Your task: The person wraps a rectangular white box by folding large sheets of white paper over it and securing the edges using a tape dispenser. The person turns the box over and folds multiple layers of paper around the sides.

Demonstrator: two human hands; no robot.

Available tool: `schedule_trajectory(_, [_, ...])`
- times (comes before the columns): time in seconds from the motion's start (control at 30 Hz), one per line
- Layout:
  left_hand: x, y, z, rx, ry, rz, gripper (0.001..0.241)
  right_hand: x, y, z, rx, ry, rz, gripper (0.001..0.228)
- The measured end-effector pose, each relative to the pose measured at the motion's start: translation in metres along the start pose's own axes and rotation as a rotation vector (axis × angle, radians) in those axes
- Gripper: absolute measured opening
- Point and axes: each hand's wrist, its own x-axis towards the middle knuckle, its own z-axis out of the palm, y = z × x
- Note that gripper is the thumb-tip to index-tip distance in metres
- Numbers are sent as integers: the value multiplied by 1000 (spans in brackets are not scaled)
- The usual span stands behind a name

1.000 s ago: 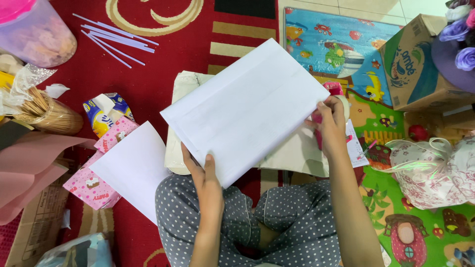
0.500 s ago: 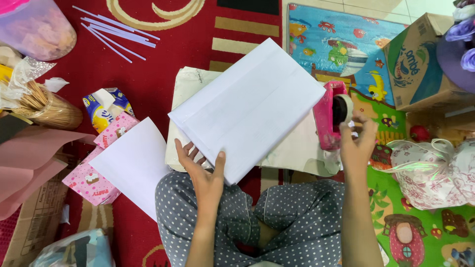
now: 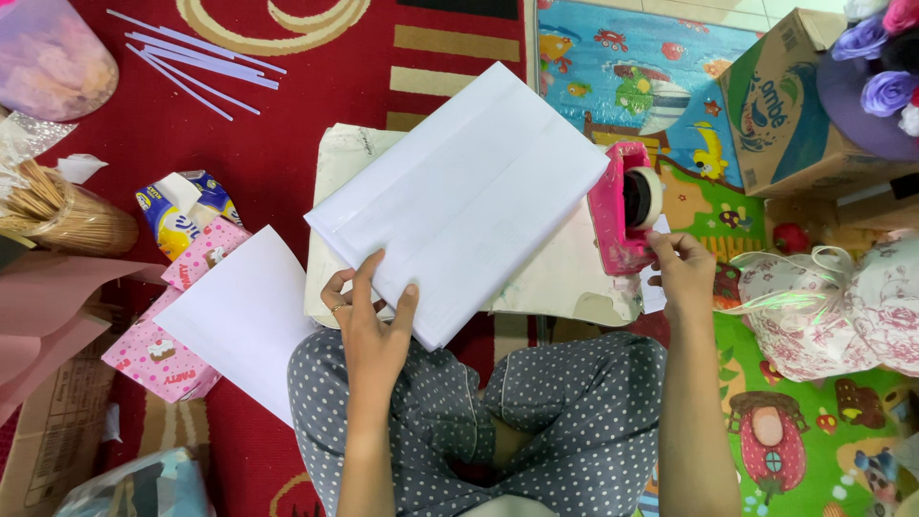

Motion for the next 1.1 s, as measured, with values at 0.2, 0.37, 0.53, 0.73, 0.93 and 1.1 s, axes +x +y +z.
schedule_trajectory(0.2, [3,-4,-2,9,-27,-17,47,-18,-34,3,207,90,126,15])
schedule_trajectory(0.37, [1,0,-3,10,-33,-29,46,-17,1,1,347,122,101,16])
schedule_trajectory(0.53, [1,0,-2,3,-24,-15,46,-41,8,12,388,149,-60,24])
schedule_trajectory(0.73, [0,1,-2,-12,-21,-11,45,-42,29,11,223,188,-305,20])
schedule_trajectory(0.93, [0,0,-2,-16,-22,8,45,-46,16,6,79,142,-467,20])
schedule_trajectory(1.1, [0,0,-2,-22,-31,-8,46,-51,26,1,59,71,-461,20])
